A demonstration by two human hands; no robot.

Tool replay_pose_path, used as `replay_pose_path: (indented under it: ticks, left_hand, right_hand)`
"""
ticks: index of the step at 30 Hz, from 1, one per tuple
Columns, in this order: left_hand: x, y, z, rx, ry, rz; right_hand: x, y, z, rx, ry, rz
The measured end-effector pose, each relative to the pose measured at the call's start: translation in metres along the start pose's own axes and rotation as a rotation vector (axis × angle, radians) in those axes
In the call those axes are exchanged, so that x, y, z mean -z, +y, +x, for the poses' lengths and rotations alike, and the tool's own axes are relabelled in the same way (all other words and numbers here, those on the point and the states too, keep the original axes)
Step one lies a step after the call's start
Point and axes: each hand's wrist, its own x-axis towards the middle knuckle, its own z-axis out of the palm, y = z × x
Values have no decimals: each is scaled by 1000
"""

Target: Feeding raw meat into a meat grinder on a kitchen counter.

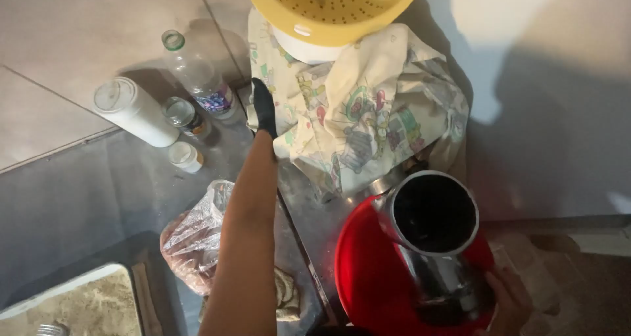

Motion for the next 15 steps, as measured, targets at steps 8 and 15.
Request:
replay_pose_path:
  ticks: [8, 15]
  left_hand:
    - [31, -13, -54, 137, 214, 299]
    - [90, -111, -76, -49, 319, 1364]
  right_hand:
    - [17, -8, -16, -137, -123, -14]
    - [41, -72, 16, -115, -34, 12]
